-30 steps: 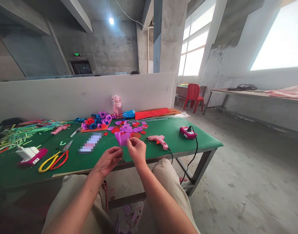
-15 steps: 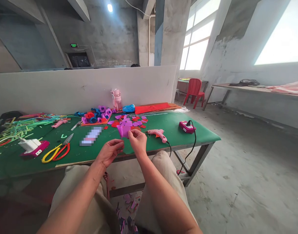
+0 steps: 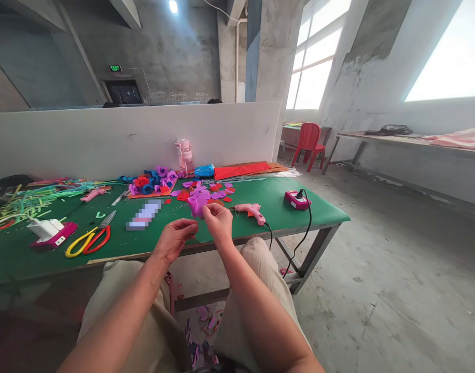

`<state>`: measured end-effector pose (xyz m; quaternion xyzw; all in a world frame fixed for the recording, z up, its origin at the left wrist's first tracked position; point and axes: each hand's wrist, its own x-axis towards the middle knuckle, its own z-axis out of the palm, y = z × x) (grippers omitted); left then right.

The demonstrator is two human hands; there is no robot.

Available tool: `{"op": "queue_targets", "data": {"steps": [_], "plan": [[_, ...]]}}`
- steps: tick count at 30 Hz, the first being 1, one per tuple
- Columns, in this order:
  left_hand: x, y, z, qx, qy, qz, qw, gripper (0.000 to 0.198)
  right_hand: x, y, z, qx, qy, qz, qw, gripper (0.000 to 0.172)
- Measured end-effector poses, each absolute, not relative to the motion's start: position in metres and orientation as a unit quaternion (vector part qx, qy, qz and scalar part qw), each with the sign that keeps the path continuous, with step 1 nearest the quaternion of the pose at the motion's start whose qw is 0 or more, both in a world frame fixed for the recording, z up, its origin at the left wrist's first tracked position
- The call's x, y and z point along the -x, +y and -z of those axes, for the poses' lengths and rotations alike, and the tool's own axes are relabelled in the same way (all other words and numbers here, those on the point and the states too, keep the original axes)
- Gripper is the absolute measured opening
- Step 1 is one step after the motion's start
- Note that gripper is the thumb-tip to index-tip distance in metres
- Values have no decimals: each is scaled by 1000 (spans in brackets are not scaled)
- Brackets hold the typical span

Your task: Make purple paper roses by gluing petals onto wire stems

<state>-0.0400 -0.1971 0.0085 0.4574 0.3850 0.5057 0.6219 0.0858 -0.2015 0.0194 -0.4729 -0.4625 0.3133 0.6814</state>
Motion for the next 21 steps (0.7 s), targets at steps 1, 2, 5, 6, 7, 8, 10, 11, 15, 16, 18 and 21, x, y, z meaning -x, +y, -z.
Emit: {"op": "queue_targets", "data": {"steps": [1,2,5,6,7,8,10,11,15,16,18,21], "plan": [[40,-197,-8,-460,384,-506,620,29,-86,-202,-20,467,-461,-321,683,21],[40,-197,-8,-462,384,-507,618,29,-86,-203,-21,461,-459,-327,686,21],[40,-197,-7,-468,382,-507,614,29,-86,-204,-22,454,-455,-331,691,20],[40,-197,-7,-470,382,-507,614,29,-86,-205,-22,453,-455,-332,691,20],[40,-197,-7,-470,382,-506,614,29,-86,-205,-23,453,-454,-332,691,21],[40,-197,-8,-470,382,-506,614,29,-86,-205,-23,453,-455,-333,691,21],[39,-198,-8,-469,384,-506,614,30,-86,-204,-22,454,-456,-331,690,21],[39,-198,-8,-469,384,-506,614,29,-86,-204,-22,455,-458,-329,689,21],[39,-198,-9,-470,383,-508,612,29,-85,-205,-22,447,-466,-331,688,21],[39,-198,-9,-470,382,-508,612,28,-85,-205,-22,443,-467,-333,688,21],[39,-198,-8,-472,380,-508,612,28,-85,-206,-23,440,-465,-337,690,20],[39,-198,-9,-477,381,-505,609,29,-84,-207,-25,441,-457,-341,693,21]]}}
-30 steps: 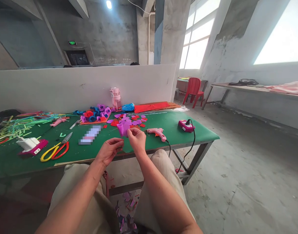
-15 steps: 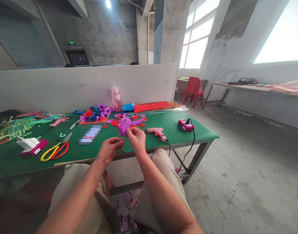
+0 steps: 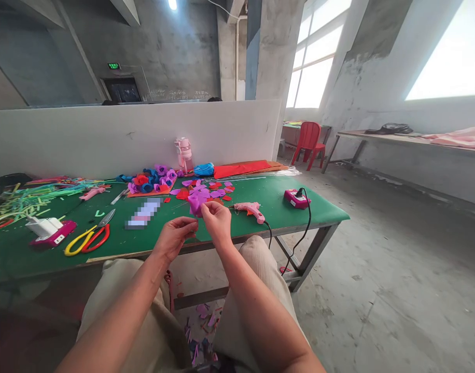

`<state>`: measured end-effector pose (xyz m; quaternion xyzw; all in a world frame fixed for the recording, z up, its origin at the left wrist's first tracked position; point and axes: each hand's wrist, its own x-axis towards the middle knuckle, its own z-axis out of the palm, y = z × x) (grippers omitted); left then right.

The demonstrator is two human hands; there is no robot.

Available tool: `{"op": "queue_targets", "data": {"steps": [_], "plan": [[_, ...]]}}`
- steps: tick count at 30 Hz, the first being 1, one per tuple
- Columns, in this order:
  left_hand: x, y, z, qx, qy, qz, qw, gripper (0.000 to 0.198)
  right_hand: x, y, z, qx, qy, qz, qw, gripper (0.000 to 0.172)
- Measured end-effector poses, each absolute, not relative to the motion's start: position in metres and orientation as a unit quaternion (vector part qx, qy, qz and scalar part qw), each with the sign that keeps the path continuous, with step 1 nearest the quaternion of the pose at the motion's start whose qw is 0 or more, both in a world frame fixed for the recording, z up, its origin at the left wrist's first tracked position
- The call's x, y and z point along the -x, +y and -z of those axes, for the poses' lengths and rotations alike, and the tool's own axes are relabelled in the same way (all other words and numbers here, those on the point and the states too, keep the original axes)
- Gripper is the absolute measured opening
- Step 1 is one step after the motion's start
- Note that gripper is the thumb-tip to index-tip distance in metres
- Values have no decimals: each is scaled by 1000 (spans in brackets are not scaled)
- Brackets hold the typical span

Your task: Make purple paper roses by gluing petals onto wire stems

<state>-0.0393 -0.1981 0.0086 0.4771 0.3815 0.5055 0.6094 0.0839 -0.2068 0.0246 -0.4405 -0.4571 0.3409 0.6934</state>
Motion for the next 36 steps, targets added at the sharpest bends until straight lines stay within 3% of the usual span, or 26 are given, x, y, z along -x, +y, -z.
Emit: {"op": "queue_targets", "data": {"steps": [36], "plan": [[40,-196,-5,-475,370,-508,616,26,-78,-212,-29,419,-435,-372,705,23]]}}
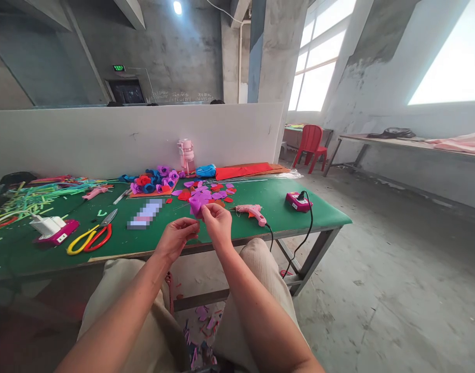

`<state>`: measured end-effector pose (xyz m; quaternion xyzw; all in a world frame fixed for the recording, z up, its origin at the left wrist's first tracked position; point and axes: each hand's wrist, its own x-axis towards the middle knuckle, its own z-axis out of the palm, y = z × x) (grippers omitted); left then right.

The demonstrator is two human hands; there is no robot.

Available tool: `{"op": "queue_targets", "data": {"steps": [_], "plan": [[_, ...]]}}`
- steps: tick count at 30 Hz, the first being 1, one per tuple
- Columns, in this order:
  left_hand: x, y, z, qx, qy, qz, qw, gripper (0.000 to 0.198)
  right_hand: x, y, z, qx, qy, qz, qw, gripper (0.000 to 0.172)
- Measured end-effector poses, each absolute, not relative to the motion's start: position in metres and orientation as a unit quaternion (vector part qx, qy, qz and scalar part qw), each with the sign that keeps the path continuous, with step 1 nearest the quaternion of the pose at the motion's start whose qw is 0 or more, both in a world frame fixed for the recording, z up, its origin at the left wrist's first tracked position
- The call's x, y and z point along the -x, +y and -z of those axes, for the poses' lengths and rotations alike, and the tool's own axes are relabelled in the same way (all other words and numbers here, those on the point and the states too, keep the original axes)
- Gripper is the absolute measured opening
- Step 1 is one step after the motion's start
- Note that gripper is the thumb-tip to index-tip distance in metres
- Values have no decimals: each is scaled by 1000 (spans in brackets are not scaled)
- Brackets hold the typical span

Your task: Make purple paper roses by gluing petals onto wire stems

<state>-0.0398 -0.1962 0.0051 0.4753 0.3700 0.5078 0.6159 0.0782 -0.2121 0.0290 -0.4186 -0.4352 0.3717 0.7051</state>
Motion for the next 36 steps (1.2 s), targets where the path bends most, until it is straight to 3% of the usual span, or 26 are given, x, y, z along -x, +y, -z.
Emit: {"op": "queue_targets", "data": {"steps": [36], "plan": [[35,-199,-5,-440,384,-535,610,30,-77,-210,-22,442,-471,-308,698,22]]}}
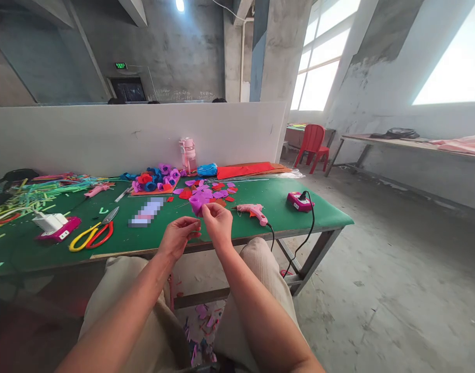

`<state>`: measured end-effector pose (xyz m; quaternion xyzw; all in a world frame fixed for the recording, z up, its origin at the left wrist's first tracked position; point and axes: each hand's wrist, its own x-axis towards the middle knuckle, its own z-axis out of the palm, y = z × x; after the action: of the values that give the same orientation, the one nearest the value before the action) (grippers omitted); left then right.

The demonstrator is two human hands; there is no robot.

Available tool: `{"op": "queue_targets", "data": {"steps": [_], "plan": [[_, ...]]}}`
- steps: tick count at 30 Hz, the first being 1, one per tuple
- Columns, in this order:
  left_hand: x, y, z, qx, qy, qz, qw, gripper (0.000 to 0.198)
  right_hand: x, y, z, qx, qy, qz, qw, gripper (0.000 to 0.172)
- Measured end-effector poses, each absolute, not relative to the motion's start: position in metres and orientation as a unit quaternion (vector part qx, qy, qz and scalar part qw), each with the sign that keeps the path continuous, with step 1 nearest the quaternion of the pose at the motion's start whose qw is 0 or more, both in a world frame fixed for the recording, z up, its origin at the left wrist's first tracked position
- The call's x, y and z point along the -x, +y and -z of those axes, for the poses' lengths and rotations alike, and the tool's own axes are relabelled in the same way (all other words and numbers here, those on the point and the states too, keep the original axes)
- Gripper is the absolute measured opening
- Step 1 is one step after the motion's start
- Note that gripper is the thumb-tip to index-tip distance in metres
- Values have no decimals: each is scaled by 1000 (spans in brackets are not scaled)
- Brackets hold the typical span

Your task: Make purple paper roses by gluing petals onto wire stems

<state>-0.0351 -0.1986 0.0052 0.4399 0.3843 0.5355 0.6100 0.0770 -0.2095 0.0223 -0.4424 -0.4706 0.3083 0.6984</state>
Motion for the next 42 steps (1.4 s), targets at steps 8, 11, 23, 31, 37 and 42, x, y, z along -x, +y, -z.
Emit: {"op": "queue_targets", "data": {"steps": [8,11,23,31,37,42], "plan": [[34,-198,-4,-423,392,-551,603,32,-74,-210,-24,422,-467,-374,681,18],[34,-197,-3,-416,388,-554,608,34,-74,-207,-20,396,-471,-418,669,18],[34,-199,-4,-386,374,-579,613,34,-76,-204,-10,326,-456,-541,628,36],[33,-202,-6,-376,366,-570,633,32,-78,-200,-4,307,-434,-564,631,37],[38,-201,-8,-398,353,-541,651,32,-80,-199,-3,308,-415,-568,641,35],[48,-195,-11,-421,365,-531,639,33,-82,-196,-1,306,-388,-552,671,29]]}}
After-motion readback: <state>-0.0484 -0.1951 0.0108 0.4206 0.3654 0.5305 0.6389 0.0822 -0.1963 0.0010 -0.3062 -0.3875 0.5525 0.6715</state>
